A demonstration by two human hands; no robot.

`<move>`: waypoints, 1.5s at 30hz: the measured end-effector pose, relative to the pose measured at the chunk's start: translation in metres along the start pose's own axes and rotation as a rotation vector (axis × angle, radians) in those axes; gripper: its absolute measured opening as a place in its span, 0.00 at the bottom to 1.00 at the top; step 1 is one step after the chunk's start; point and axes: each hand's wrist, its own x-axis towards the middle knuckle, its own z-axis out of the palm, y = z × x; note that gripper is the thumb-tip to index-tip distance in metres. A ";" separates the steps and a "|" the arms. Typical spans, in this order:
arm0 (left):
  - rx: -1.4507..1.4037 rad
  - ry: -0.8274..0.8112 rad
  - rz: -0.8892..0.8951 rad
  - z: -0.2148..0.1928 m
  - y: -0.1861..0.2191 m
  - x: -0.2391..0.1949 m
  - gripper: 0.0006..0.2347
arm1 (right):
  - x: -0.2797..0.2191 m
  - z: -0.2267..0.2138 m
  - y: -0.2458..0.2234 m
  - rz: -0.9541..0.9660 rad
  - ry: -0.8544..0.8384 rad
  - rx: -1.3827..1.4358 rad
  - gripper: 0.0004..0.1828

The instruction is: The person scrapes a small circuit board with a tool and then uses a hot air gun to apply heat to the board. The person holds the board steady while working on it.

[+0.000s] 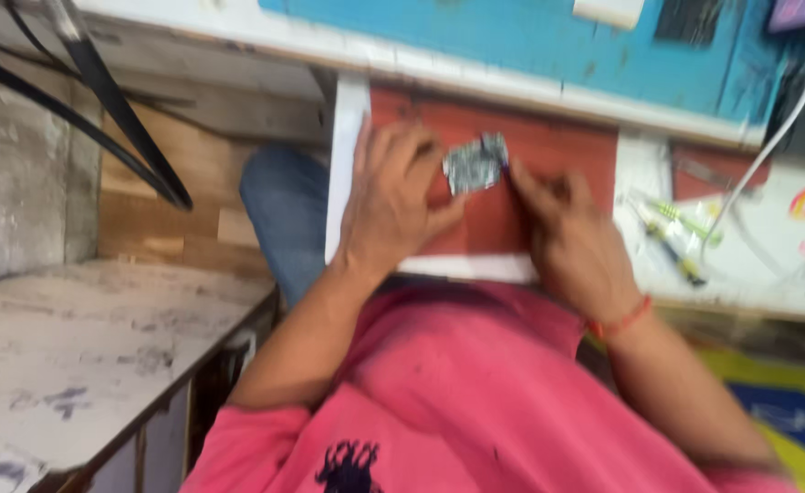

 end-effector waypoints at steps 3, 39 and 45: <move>0.017 -0.067 -0.008 0.001 0.001 -0.008 0.22 | -0.016 0.007 0.000 0.036 -0.133 0.015 0.32; 0.245 -0.082 -0.089 0.017 0.024 0.020 0.30 | -0.013 -0.002 0.014 0.130 0.130 0.068 0.28; 0.217 -0.055 -0.079 0.030 0.021 0.031 0.22 | -0.005 -0.001 0.016 0.149 0.115 0.065 0.25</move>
